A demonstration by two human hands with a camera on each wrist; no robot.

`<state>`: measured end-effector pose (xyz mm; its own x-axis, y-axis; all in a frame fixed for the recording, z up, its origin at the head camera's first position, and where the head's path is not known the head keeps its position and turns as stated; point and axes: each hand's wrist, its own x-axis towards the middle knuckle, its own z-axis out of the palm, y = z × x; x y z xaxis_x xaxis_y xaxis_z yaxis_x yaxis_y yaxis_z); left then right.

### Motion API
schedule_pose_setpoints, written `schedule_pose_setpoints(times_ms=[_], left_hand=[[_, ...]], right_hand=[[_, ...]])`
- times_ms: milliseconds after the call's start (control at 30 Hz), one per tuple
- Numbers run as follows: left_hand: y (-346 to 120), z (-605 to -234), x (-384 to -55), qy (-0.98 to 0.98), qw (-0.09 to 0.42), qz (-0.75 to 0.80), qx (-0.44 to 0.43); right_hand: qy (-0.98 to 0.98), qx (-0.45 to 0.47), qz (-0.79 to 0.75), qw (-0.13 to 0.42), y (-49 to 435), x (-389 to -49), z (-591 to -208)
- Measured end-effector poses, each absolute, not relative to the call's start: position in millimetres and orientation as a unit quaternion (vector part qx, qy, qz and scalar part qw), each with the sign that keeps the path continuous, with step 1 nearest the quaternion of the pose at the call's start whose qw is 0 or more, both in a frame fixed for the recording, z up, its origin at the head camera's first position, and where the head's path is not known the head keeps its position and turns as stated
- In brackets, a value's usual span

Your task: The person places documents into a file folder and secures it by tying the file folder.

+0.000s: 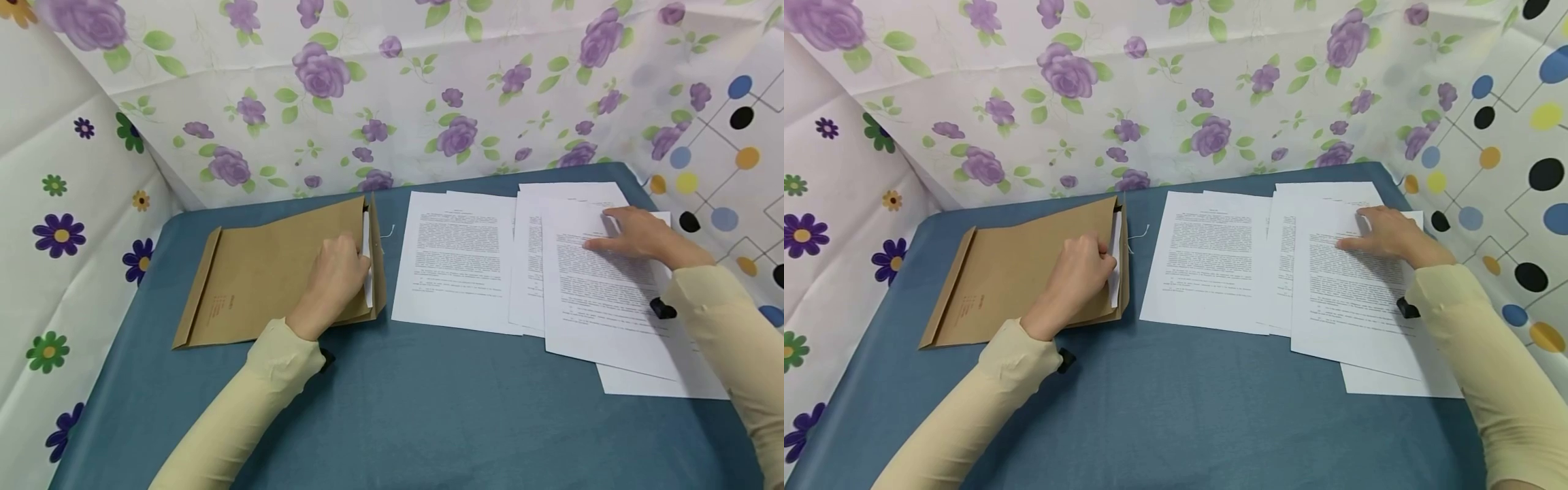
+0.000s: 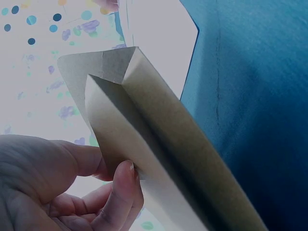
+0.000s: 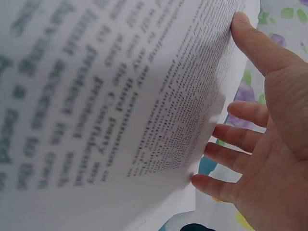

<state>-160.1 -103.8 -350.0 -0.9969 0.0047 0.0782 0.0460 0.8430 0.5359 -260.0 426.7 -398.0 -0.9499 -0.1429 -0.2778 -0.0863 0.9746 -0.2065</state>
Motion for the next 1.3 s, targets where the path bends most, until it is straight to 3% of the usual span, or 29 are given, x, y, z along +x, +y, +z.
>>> schedule_pose_setpoints(times_ms=[700,967,1300], left_hand=[[-105,-350,-161,-0.96,0.047,-0.276,-0.018],[-106,-353,-157,-0.959,0.042,-0.28,-0.019],[-106,-353,-159,-0.96,0.046,-0.276,-0.021]], right_hand=[[0.991,-0.05,-0.085,0.094,423,-260,-392],[0.989,-0.032,-0.102,0.105,421,-257,-390],[0.984,-0.089,-0.115,0.098,434,-248,-353]])
